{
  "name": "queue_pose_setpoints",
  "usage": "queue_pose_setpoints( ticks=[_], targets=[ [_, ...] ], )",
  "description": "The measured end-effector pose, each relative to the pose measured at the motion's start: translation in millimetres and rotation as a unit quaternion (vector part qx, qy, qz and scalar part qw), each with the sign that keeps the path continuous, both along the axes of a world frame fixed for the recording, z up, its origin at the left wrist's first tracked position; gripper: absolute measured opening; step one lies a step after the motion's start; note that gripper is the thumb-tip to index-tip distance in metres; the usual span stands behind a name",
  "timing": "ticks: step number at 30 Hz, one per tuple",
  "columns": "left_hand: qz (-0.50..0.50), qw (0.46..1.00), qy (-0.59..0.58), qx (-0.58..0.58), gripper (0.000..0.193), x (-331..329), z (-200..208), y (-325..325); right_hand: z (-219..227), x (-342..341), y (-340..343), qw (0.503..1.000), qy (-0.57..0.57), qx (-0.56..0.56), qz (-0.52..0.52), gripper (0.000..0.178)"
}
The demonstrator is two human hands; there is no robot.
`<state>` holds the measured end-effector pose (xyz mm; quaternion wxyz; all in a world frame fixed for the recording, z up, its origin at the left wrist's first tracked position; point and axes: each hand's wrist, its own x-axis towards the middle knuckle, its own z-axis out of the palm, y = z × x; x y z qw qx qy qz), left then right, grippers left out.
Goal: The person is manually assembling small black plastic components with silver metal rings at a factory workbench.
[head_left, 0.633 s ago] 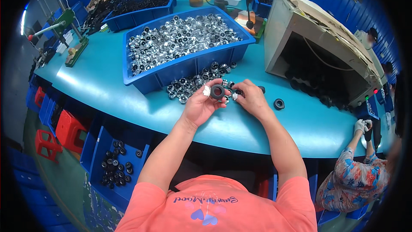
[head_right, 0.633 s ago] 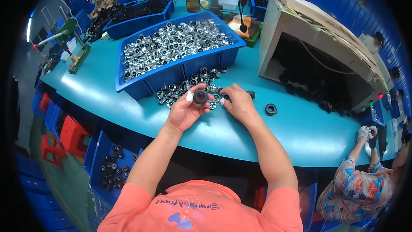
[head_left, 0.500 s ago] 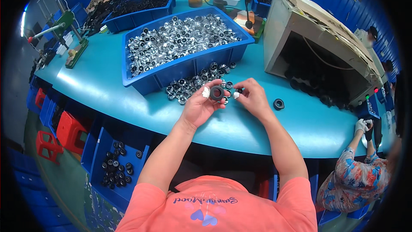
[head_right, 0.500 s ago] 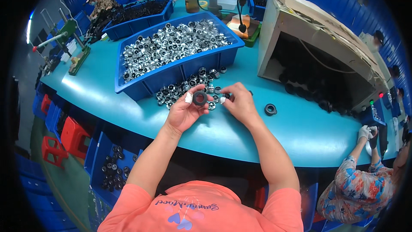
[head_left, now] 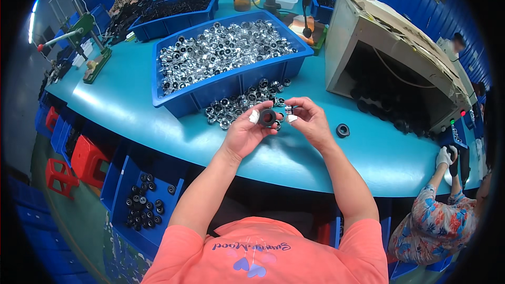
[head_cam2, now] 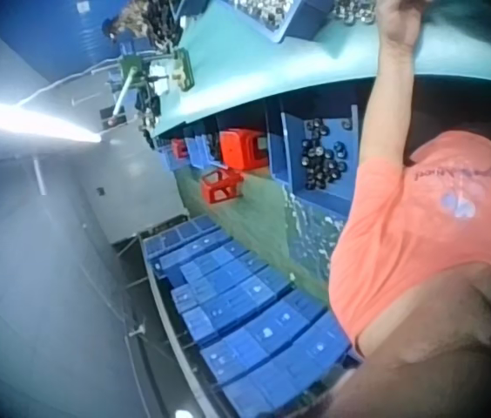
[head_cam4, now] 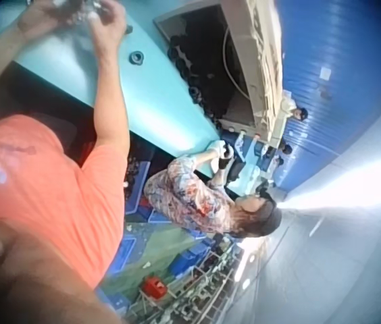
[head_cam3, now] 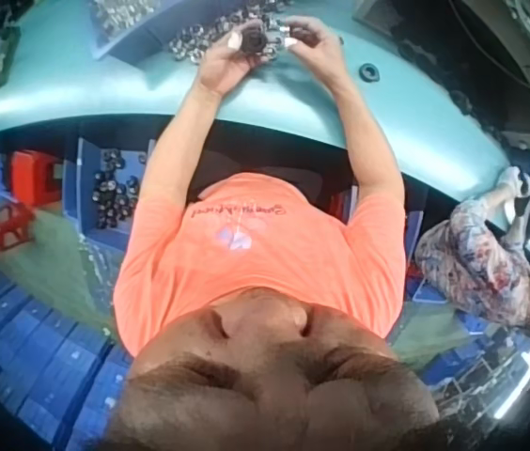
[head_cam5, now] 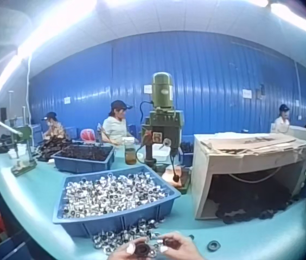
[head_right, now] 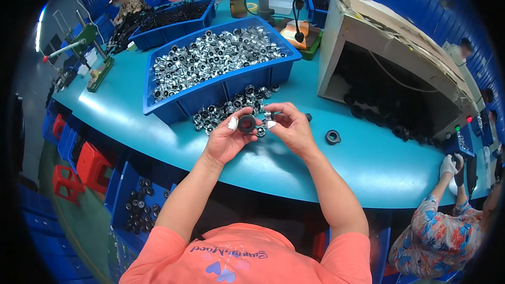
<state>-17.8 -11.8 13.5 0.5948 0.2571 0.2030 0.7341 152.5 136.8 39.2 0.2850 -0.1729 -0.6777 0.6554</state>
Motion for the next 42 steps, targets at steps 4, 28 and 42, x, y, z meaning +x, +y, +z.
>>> queue_pose_setpoints(
  ticks=[4,28,42],
  targets=[
    [0.005,1.0,-0.003,-0.001,0.048,0.0,-2.1,-0.2,5.5,0.3,-3.5,0.999,0.018,-0.029,0.006,0.042],
    [0.078,0.99,-0.035,-0.11,0.038,-7.0,-18.1,0.6,6.0,-0.8,-3.6,0.998,-0.008,-0.056,0.007,0.031],
    [0.071,0.991,-0.025,-0.114,0.037,-6.9,-17.0,0.1,-2.1,-3.4,-3.0,0.998,0.008,-0.05,0.041,0.037]
  ],
)
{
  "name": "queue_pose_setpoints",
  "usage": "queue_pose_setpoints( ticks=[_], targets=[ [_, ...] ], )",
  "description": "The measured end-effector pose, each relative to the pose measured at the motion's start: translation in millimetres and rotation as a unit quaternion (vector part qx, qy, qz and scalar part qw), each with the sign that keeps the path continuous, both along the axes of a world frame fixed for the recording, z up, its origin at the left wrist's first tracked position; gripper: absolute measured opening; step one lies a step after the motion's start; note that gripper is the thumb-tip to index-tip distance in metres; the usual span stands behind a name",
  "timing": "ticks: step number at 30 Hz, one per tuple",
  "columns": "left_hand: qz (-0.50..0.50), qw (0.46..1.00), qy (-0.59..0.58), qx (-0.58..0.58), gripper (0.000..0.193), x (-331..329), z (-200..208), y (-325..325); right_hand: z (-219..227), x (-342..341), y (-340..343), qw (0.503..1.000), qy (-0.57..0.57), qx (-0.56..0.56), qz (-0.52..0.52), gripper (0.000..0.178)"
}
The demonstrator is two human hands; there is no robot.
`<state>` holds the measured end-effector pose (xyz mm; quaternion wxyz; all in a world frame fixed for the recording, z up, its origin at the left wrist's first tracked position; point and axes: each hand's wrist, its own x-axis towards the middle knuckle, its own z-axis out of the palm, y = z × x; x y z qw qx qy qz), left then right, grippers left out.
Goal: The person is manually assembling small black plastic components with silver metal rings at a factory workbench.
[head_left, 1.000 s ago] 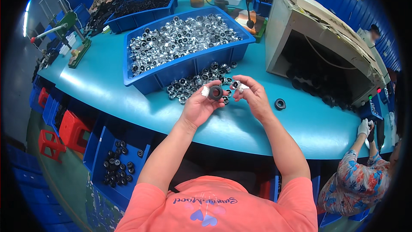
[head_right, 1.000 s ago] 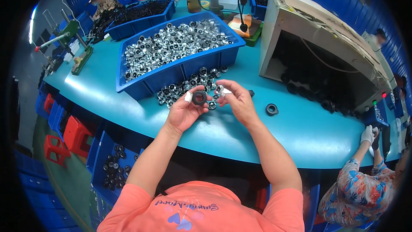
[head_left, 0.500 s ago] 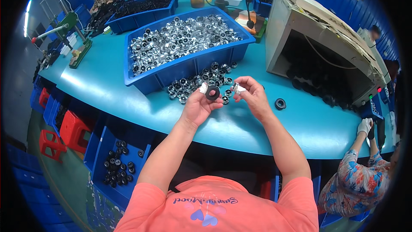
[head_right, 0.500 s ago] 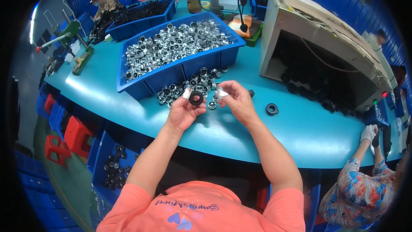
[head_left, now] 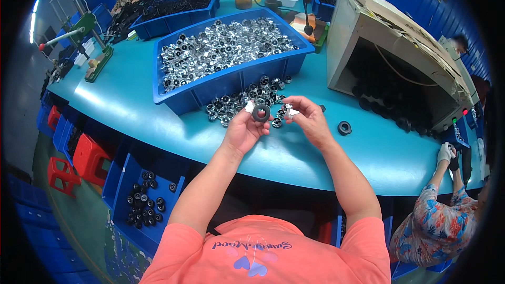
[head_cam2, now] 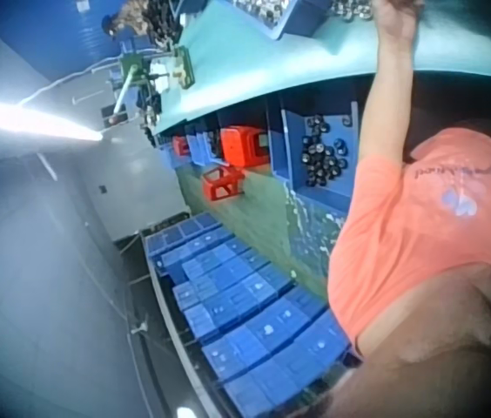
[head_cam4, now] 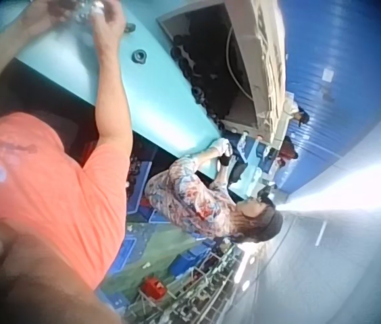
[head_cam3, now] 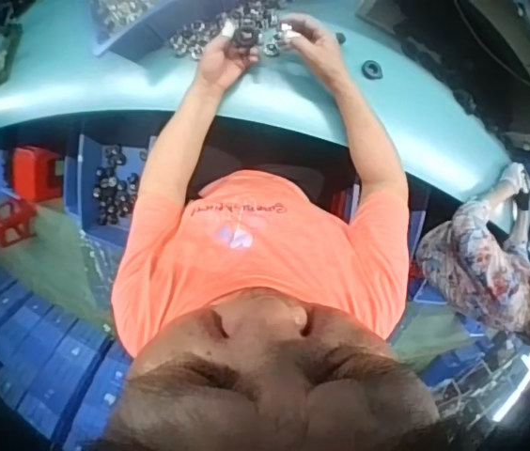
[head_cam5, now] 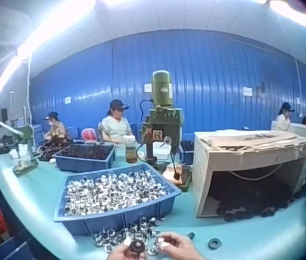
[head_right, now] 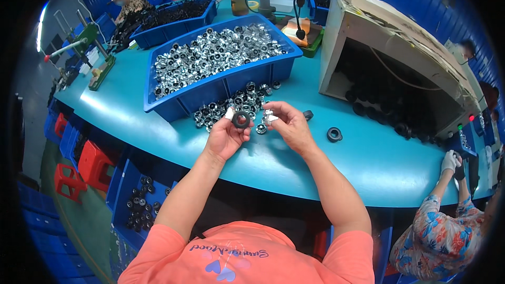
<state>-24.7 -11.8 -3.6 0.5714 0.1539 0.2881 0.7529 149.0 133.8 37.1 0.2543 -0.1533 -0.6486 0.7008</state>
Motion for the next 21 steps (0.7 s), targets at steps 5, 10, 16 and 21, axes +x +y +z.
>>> queue_pose_setpoints(
  ticks=[5,10,16,21],
  targets=[
    [0.0,1.0,-0.007,-0.003,0.032,-0.8,-0.5,0.3,-4.4,-0.1,2.3,1.0,0.0,0.006,0.001,0.037],
    [0.028,0.999,0.001,0.031,0.029,7.0,9.6,1.6,-2.1,-0.1,1.0,1.0,-0.007,0.003,0.0,0.037],
    [0.021,0.998,0.016,0.064,0.032,4.5,2.3,1.7,-4.0,-0.3,1.6,1.0,0.006,-0.01,0.0,0.038],
    [0.014,0.999,0.018,0.033,0.034,1.5,-0.3,1.5,-4.0,0.3,0.6,1.0,0.001,0.0,0.008,0.041]
  ],
)
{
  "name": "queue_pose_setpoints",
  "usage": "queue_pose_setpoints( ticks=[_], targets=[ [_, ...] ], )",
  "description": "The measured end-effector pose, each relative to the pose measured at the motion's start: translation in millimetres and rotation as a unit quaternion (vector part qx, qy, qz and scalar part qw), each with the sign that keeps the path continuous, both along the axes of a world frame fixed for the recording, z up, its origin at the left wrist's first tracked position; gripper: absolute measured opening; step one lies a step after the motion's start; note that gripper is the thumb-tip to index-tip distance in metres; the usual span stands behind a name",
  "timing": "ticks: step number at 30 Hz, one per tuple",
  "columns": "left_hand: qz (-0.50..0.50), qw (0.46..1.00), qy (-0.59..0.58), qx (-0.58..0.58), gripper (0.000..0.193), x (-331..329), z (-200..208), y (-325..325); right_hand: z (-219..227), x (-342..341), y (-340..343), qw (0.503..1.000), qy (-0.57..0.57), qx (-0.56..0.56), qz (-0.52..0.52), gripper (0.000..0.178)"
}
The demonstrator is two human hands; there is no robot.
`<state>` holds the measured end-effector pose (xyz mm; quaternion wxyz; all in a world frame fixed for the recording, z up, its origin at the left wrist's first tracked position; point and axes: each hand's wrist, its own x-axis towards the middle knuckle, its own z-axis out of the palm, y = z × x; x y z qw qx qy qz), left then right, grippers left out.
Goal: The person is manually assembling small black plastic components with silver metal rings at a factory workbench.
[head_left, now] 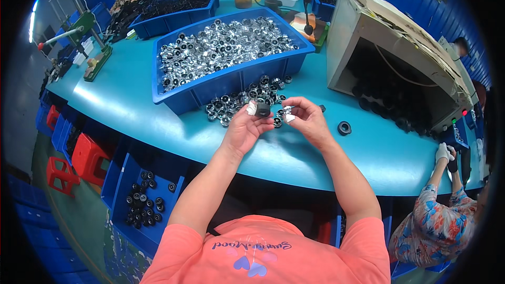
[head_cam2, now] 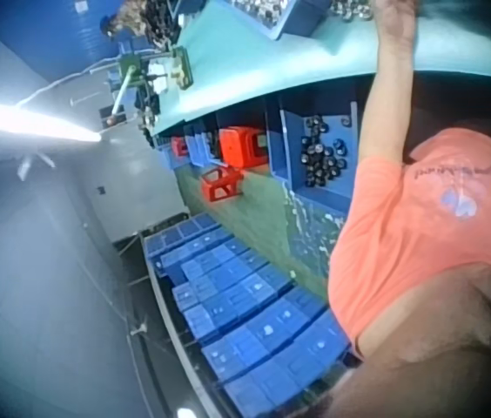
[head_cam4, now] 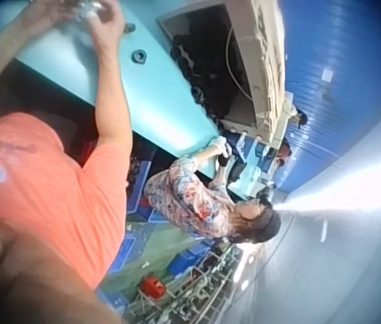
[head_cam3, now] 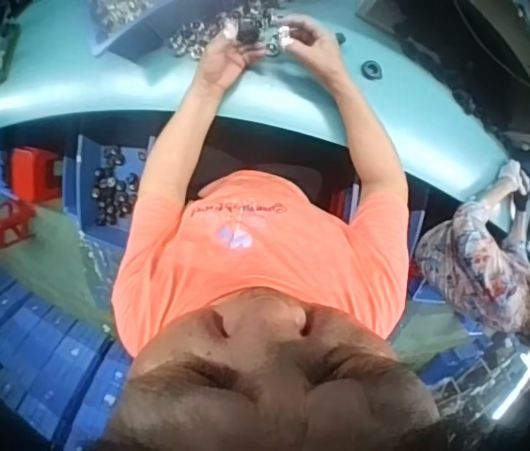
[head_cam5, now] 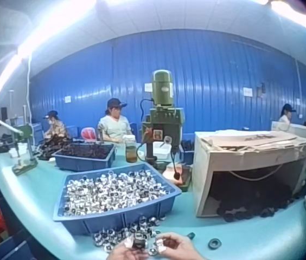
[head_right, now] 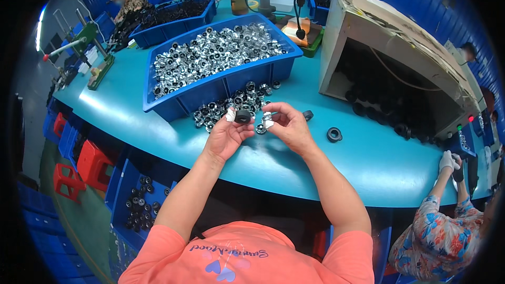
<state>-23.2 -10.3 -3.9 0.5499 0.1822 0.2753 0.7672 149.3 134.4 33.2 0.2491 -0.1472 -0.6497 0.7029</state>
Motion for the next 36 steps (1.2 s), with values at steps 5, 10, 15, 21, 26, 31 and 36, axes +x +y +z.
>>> queue_pose_setpoints(
  ticks=[5,10,15,21,26,31,36],
  targets=[
    [-0.004,1.0,-0.024,-0.018,0.032,-1.4,-1.9,-0.1,-1.2,-1.4,-1.7,0.999,0.017,-0.028,0.007,0.041],
    [-0.017,0.999,-0.027,-0.016,0.04,-3.8,-5.8,-1.4,-1.0,-3.0,-3.3,0.999,0.009,-0.045,0.016,0.04],
    [-0.022,0.999,-0.03,-0.013,0.04,-2.4,-4.0,-1.3,-2.7,-2.7,-2.4,0.999,0.003,-0.035,0.021,0.038],
    [-0.017,1.0,-0.023,-0.01,0.041,-2.4,-5.8,-0.7,-4.5,-3.3,-4.2,0.998,0.01,-0.045,0.035,0.039],
    [-0.021,1.0,0.0,-0.002,0.041,-2.4,-5.9,-0.1,-0.2,-3.0,-8.4,0.997,0.016,-0.052,0.046,0.042],
    [-0.016,1.0,0.009,-0.002,0.038,0.5,-2.1,-1.0,-1.7,-2.6,-8.3,0.998,-0.003,-0.041,0.04,0.043],
    [-0.014,1.0,-0.001,-0.003,0.033,2.0,1.8,-1.4,-5.5,-3.1,-7.1,0.999,0.007,-0.036,0.028,0.042]
  ],
)
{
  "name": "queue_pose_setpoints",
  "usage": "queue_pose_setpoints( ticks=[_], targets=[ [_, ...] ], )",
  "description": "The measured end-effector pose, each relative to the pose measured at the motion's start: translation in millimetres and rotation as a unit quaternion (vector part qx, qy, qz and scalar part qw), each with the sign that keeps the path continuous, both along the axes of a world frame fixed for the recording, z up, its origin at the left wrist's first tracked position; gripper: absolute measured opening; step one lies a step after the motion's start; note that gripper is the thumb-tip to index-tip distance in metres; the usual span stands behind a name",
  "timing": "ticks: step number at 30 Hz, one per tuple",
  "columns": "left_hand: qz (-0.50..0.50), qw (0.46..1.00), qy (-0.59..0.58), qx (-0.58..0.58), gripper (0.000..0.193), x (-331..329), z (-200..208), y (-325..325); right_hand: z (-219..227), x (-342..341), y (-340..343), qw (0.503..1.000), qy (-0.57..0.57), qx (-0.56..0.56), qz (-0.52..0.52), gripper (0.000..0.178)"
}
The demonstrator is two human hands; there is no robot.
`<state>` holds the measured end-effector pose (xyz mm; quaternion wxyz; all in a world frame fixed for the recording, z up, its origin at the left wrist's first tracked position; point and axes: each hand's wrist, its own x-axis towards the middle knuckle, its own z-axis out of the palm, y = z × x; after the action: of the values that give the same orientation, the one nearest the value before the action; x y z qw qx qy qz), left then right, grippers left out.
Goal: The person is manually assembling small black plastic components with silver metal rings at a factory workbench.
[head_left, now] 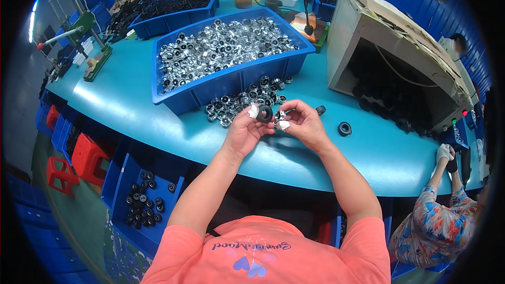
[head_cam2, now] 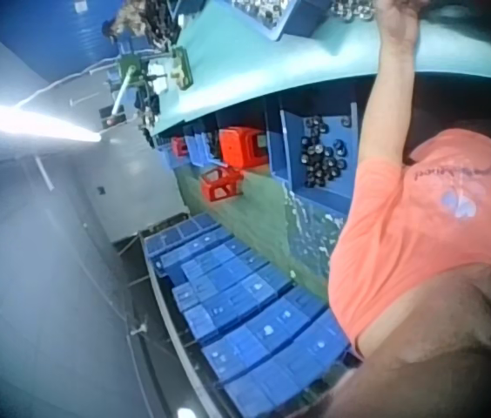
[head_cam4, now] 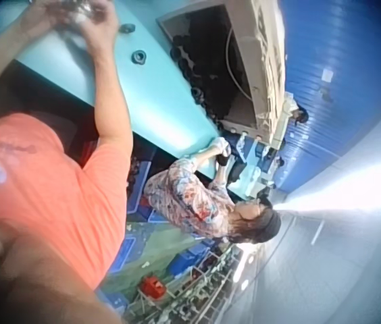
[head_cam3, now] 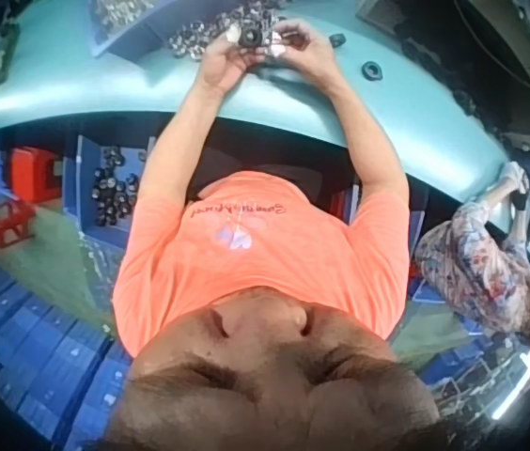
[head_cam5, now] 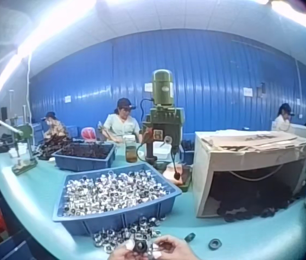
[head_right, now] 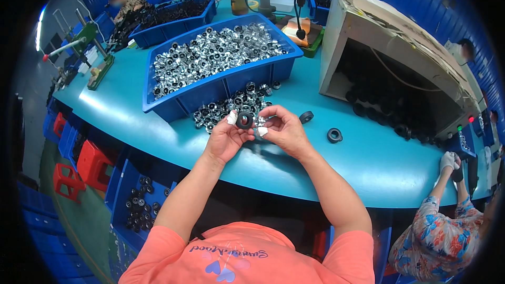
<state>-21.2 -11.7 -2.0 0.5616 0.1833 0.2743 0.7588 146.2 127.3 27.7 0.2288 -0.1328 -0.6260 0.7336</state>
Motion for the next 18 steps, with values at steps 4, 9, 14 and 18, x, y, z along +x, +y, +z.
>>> queue_pose_setpoints(
  ticks=[4,9,14,18],
  targets=[
    [-0.004,1.0,-0.016,0.001,0.032,1.4,5.1,-2.5,13.5,-0.9,-8.0,0.999,0.024,-0.031,-0.015,0.043],
    [-0.006,1.0,-0.017,0.005,0.038,1.3,3.6,-2.7,7.1,0.2,-2.5,1.0,0.005,-0.023,0.015,0.046],
    [-0.009,1.0,-0.015,0.006,0.038,-0.3,1.3,-2.0,6.5,-0.1,-2.8,1.0,0.002,-0.019,0.012,0.045],
    [-0.012,1.0,-0.019,0.01,0.034,0.6,3.3,-1.6,2.6,-0.2,-0.4,1.0,0.004,0.008,0.007,0.043]
  ],
)
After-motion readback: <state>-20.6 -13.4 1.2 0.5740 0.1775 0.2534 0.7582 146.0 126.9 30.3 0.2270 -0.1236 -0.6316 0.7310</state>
